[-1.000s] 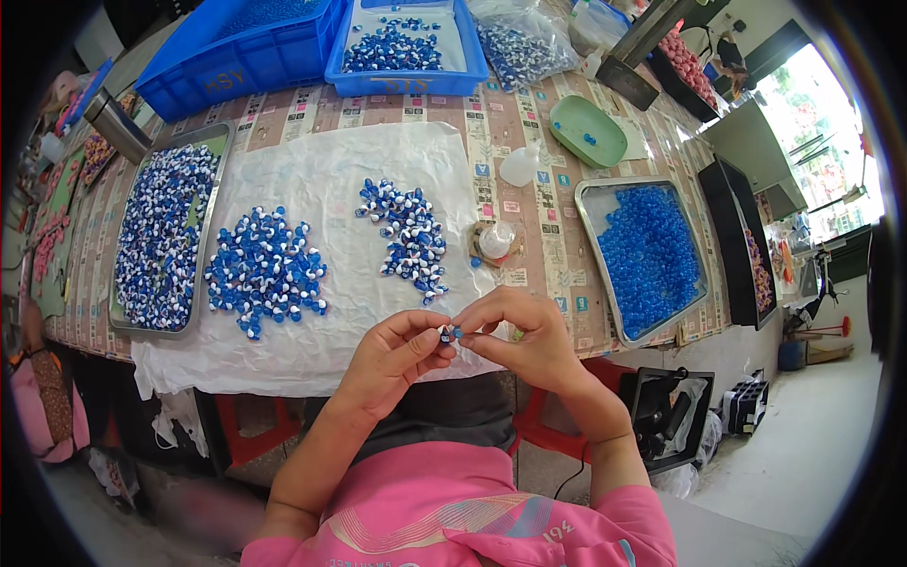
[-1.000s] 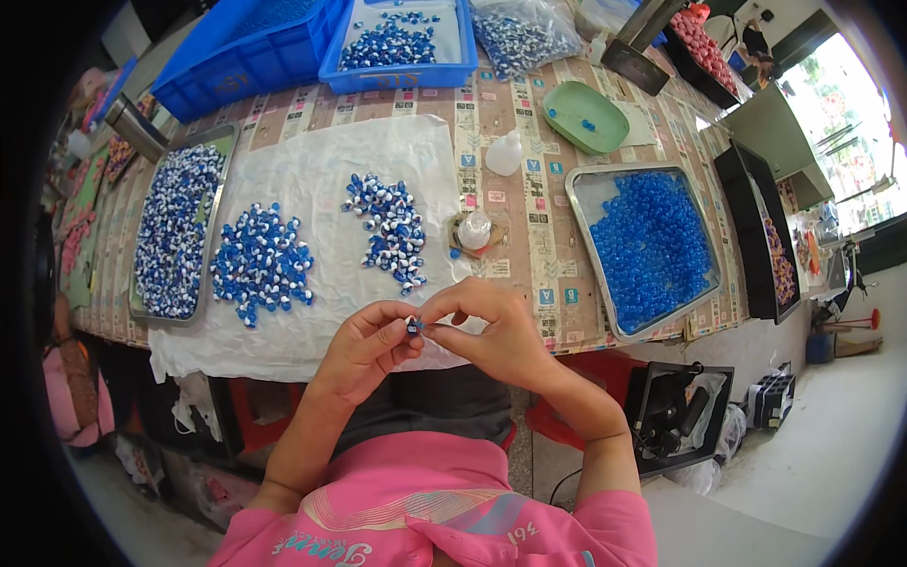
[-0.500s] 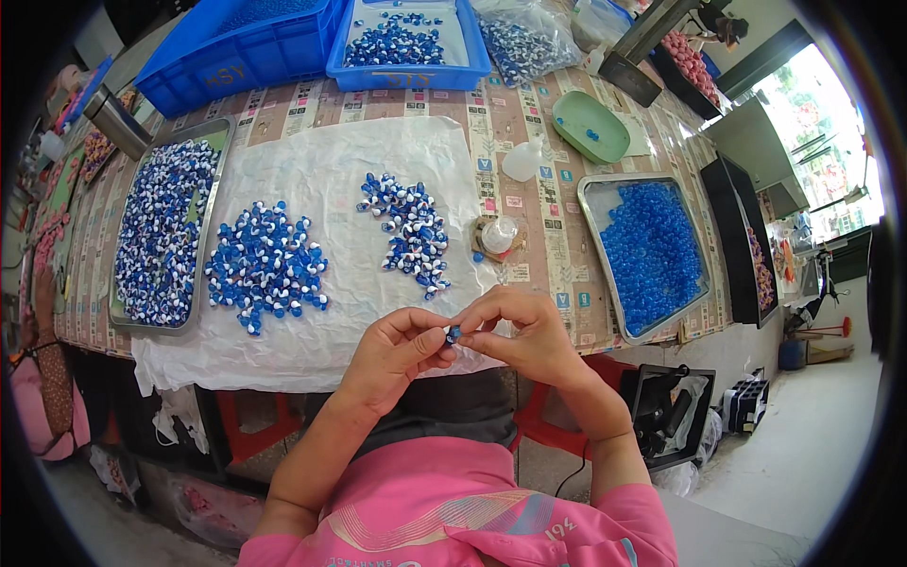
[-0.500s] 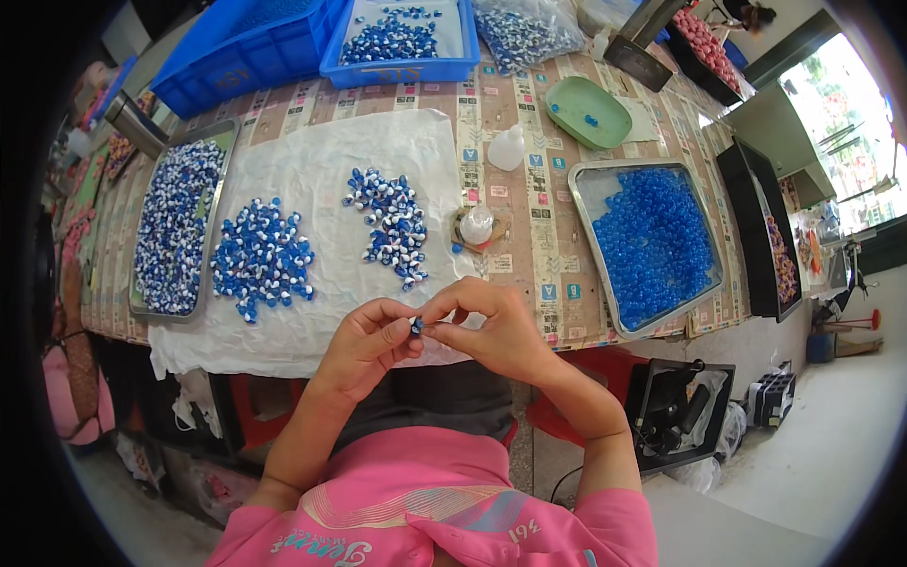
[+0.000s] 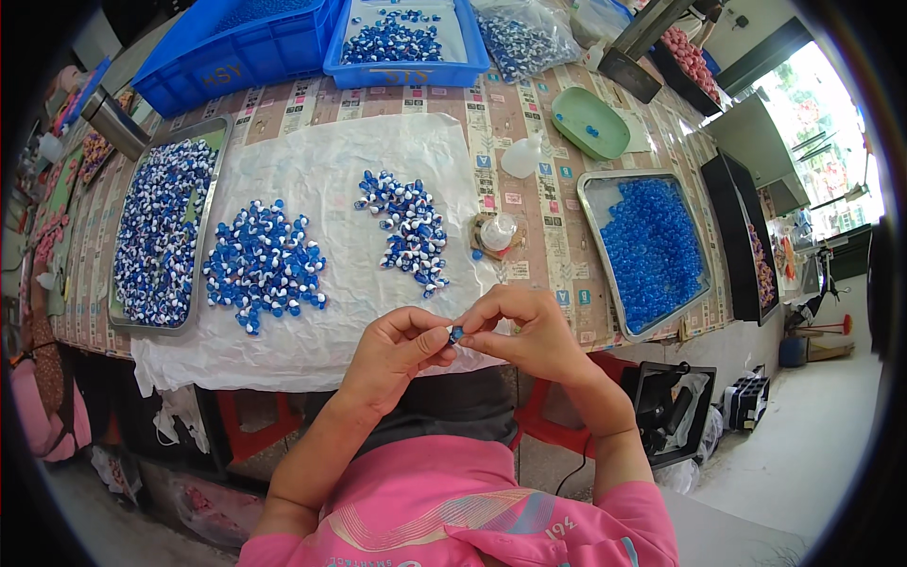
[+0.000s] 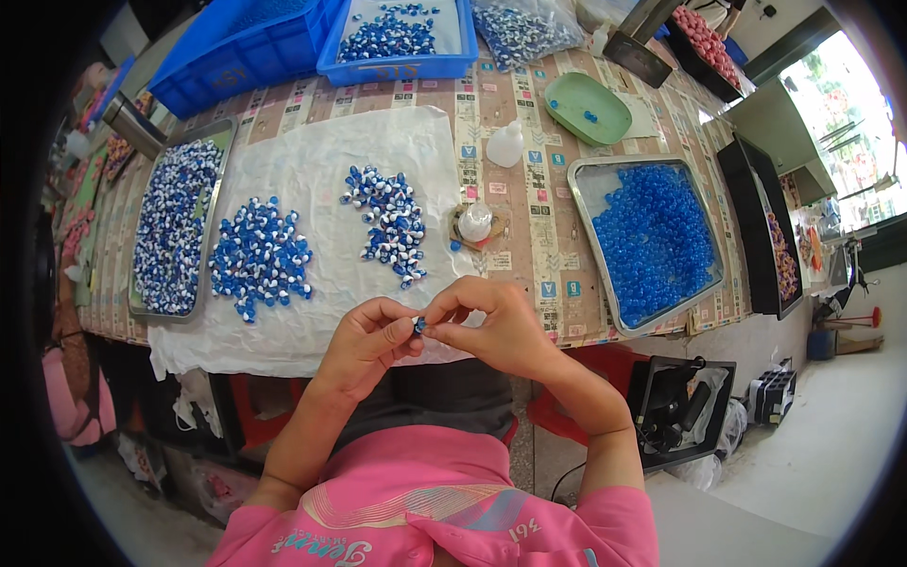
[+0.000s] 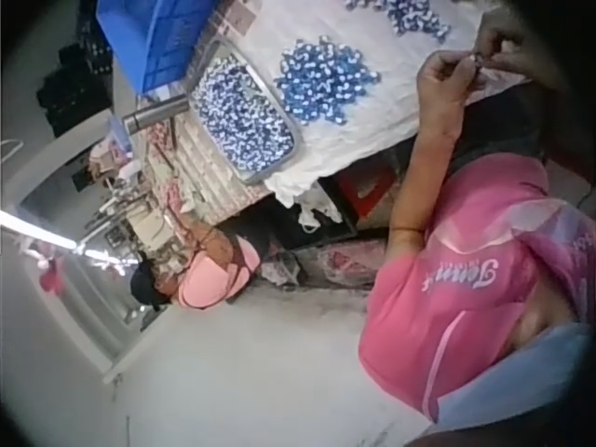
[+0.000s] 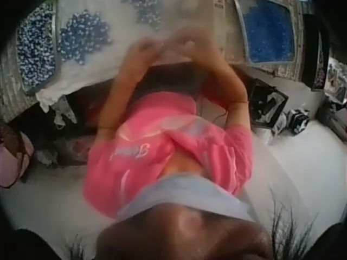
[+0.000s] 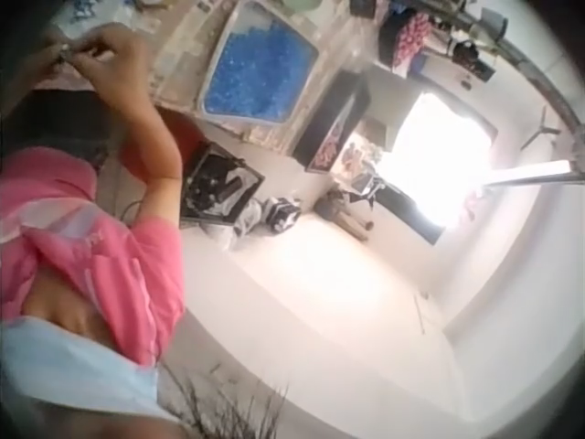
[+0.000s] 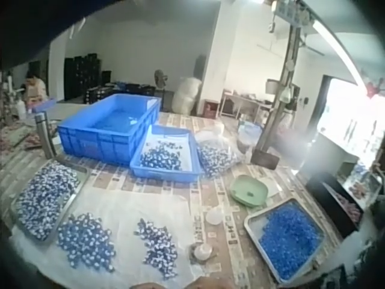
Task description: Manually assembling small blue and white plastic components, occasionally using a small bottle of adhesive.
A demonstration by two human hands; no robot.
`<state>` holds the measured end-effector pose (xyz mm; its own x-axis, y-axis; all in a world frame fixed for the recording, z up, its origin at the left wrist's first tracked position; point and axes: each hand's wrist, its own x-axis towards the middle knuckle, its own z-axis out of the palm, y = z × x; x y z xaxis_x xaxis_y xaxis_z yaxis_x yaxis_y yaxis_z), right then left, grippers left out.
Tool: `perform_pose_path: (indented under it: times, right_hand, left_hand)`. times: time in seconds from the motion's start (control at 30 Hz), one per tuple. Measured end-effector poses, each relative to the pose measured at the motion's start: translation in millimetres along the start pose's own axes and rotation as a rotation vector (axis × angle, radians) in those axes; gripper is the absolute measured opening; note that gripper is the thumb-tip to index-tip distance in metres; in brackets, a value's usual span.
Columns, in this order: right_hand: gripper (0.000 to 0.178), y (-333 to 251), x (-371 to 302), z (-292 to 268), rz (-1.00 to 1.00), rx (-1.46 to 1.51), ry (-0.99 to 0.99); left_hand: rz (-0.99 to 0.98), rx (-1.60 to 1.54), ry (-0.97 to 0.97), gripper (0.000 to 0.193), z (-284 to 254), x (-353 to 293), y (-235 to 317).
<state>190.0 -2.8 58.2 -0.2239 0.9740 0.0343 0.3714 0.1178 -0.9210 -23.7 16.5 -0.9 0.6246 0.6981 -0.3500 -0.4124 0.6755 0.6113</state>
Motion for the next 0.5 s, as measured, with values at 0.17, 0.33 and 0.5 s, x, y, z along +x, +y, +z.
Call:
perform_pose_path:
  times: [0.17, 0.33, 0.5]
  right_hand:
    - [0.012, 9.2, -1.8, 3.8, 0.083, 0.128, 0.016]
    - [0.012, 8.4, -1.3, 5.1, 0.016, 0.070, 0.023]
    - [0.015, 1.6, 3.7, 7.1, 0.006, 0.075, 0.018]
  left_hand:
    - [0.071, 0.056, 0.046, 0.015, 2.6, 0.1, -2.8]
    - [0.047, -0.008, 0.013, 0.014, -0.8, 3.0, -0.9]
    - [0.007, -0.125, -0.038, 0.015, -3.3, 1.0, 7.9]
